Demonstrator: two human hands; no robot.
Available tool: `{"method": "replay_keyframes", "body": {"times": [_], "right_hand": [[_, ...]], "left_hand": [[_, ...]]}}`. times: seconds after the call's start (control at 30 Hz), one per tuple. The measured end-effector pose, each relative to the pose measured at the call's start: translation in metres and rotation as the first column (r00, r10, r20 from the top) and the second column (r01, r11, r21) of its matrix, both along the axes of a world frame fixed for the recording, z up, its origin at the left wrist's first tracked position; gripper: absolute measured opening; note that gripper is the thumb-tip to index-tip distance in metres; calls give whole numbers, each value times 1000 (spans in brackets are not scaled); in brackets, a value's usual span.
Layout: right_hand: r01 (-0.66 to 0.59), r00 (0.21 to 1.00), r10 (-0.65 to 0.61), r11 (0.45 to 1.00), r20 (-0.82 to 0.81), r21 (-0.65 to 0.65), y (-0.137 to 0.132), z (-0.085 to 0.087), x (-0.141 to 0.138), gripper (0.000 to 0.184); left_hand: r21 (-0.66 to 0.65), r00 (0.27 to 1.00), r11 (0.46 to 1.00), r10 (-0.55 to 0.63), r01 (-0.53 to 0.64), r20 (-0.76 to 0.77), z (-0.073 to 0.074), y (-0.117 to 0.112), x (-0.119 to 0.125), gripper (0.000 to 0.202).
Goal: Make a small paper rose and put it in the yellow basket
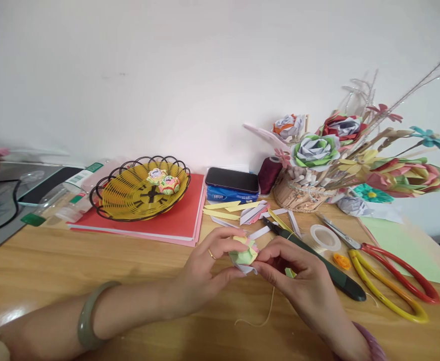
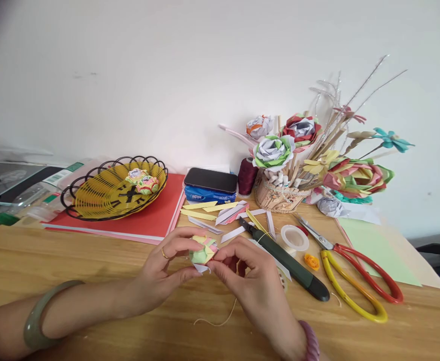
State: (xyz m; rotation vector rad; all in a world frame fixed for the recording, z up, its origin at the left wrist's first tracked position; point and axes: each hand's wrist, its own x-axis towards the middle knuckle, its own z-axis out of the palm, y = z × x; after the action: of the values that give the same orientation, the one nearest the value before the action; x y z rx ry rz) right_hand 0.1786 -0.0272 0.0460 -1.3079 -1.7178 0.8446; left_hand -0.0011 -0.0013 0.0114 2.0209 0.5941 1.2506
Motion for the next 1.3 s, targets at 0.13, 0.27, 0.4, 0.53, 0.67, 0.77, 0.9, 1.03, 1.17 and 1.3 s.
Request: {"method": "replay_keyframes", "body": {"times": [0.13,0.27,0.4,0.53,0.67,0.77,0.9,1.03,1.17,1.3], "right_hand": [[-21,999,18,991,-29,-129,4,2,-1,15],[-30,999,31,994,15,-104,3,0,0,13],[-24,998,26,999,58,-33,1,-5,2,12],[8,999,-7,999,39,-41,2,-7,2,13],[20,1000,-18,993,20,-114,3,-3,0,15],[34,999,-32,996,31,-86,3,-2,0,17],[54,995,-52,998,91,-22,1,-4,0,16],[33,992,-40,998,123,55,-1,-3,-1,16],[-7,991,0,999,132,47,0,-3,0,13],[-10,990,2,998,143,56,1,-8,1,11]], "left_hand": [[25,1000,1000,-2,2,-4,2,0,0,34],[57,1000,998,2,-1,-13,3,1,1,34],[42,1000,999,17,-17,1,0,2,1,36],[13,1000,1000,25,-26,18,0,3,0,36],[-96,1000,995,-18,19,15,1,3,0,32],[-257,993,961,-87,105,80,-1,3,0,37],[-391,983,908,-94,150,160,-1,3,2,36],[-422,990,902,-36,90,134,1,1,4,40],[-400,992,912,-56,97,113,3,1,3,41],[-366,994,928,-44,76,96,1,2,2,39]]}}
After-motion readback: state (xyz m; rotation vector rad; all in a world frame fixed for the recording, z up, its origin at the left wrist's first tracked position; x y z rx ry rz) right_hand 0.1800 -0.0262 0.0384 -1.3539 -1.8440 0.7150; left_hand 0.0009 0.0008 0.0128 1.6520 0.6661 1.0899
